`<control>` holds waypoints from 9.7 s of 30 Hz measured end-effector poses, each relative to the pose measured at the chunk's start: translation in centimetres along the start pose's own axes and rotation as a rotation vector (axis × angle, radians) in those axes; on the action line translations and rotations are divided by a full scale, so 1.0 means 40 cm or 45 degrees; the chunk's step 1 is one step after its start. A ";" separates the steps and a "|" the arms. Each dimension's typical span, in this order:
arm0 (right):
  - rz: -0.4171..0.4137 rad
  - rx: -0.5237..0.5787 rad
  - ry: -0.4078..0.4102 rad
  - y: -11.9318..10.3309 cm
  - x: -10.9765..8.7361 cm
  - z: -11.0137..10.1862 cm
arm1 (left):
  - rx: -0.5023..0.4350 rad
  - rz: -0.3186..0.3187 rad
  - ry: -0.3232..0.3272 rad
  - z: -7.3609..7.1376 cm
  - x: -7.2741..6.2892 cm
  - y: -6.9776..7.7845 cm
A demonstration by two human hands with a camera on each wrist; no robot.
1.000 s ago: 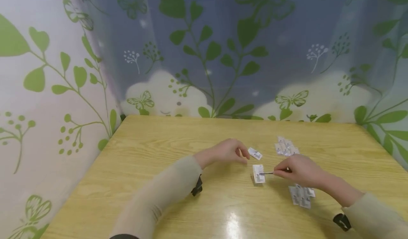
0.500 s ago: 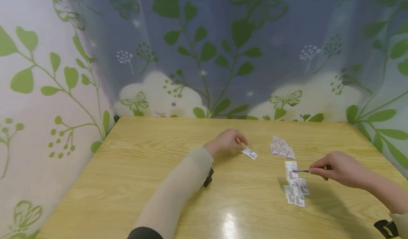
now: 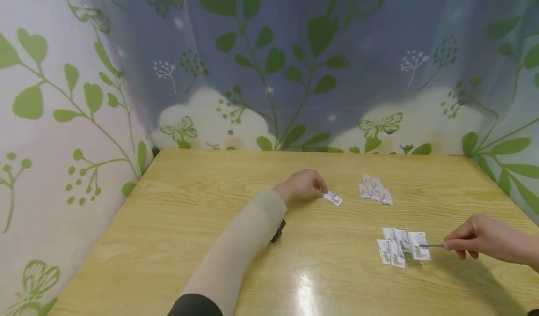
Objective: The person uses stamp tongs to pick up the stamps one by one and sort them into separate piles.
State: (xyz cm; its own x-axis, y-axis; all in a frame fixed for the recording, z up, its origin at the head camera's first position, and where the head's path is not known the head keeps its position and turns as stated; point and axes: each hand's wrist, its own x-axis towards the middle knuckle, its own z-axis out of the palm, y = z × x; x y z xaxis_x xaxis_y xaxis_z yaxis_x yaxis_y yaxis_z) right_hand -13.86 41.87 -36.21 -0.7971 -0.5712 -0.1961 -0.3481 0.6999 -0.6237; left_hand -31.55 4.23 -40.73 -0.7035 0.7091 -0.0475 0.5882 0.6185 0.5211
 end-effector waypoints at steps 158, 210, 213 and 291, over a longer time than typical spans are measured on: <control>-0.084 -0.189 0.239 -0.269 0.356 0.224 | 0.171 0.195 -0.096 0.036 -0.224 0.034; 0.033 -0.109 0.319 -0.133 0.104 0.023 | -0.159 0.172 0.256 -0.067 -0.401 -0.053; 0.109 -0.089 0.290 -0.098 0.058 0.014 | -0.190 0.148 0.265 -0.076 -0.427 -0.074; 0.283 -0.307 0.513 0.154 0.110 -0.009 | -0.212 0.109 0.282 0.014 -0.161 0.090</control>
State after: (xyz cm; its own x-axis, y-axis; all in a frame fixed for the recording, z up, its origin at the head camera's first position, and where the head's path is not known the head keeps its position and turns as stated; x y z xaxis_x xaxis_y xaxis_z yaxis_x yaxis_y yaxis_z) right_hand -19.68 43.80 -40.64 -0.9749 -0.2204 0.0326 -0.2149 0.8916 -0.3986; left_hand -24.68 2.07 -39.02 -0.7348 0.6537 0.1807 0.5886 0.4823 0.6488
